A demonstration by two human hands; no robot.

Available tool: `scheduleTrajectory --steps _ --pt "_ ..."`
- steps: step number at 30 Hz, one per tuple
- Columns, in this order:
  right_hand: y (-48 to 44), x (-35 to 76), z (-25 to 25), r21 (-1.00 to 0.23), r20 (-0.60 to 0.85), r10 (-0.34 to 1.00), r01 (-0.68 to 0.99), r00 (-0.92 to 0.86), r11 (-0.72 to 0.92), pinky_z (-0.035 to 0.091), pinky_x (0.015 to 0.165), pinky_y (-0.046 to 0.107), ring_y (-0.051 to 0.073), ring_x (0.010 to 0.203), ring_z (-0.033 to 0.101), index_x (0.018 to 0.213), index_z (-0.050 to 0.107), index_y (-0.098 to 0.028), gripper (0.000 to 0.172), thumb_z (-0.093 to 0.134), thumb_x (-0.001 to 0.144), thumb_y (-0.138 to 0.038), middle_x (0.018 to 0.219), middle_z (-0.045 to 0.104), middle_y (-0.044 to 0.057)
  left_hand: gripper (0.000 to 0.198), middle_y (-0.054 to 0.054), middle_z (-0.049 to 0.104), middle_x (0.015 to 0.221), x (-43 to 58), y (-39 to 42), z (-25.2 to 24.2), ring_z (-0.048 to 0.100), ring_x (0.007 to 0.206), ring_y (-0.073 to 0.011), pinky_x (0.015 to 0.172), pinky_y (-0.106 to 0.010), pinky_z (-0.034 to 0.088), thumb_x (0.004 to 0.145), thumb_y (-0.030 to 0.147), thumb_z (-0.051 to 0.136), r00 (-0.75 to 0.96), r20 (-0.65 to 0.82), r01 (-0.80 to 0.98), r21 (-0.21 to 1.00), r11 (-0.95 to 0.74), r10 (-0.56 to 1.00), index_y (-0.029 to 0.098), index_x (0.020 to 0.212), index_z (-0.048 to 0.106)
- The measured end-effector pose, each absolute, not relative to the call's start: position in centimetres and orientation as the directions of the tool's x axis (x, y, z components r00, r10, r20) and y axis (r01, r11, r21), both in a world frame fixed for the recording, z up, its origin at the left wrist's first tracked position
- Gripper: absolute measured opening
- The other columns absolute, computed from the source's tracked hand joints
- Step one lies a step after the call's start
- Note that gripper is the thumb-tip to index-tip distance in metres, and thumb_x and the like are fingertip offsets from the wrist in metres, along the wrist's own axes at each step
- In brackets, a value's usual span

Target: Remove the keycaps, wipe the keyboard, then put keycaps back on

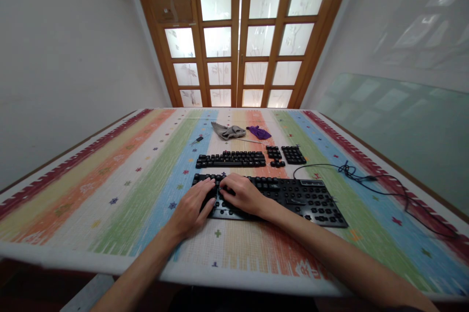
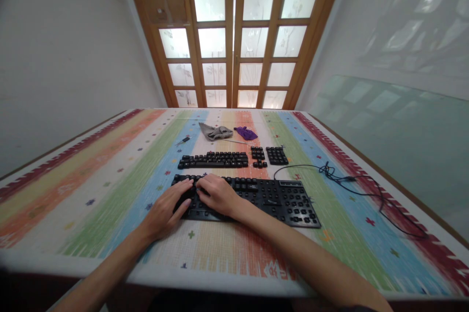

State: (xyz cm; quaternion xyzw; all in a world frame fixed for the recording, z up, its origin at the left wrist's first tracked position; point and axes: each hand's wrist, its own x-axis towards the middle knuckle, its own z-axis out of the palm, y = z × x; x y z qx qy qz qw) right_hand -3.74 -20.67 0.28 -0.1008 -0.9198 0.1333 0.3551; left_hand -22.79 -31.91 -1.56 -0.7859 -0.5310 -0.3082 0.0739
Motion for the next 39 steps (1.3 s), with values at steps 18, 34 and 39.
scheduleTrajectory --steps 18,34,39 --pt "-20.25 -3.81 0.23 -0.324 0.615 0.266 0.07 -0.742 0.944 0.044 0.069 0.028 0.017 0.075 0.053 0.082 0.055 -0.018 0.009 0.054 0.091 -0.014 0.078 0.06 0.005 0.042 -0.014 0.057 0.138 -22.88 -31.86 -1.81 0.053 0.129 -0.0257 0.108 -0.05 0.046 0.1 0.028 0.045 0.215 0.544 0.882 0.248 -0.401 0.811 0.018 0.14 0.042" --pt "-20.45 -3.91 -0.18 -0.336 0.612 0.286 0.084 -0.737 0.938 0.045 0.07 0.029 0.018 0.076 0.055 0.083 0.057 -0.019 0.009 0.053 0.089 -0.014 0.079 0.061 0.006 0.043 -0.012 0.058 0.136 -22.87 -31.87 -1.8 0.054 0.129 -0.0264 0.109 -0.049 0.046 0.099 0.028 0.046 0.209 0.542 0.883 0.253 -0.396 0.814 0.02 0.14 0.044" --pt "-20.52 -3.9 -0.17 -0.328 0.603 0.297 0.109 -0.74 0.938 0.046 0.07 0.03 0.019 0.077 0.056 0.087 0.06 -0.018 0.008 0.053 0.091 -0.016 0.08 0.063 0.006 0.042 -0.012 0.059 0.136 -22.83 -31.93 -1.74 0.051 0.132 -0.0278 0.111 -0.054 0.043 0.098 0.028 0.046 0.218 0.542 0.884 0.243 -0.399 0.812 0.019 0.14 0.045"
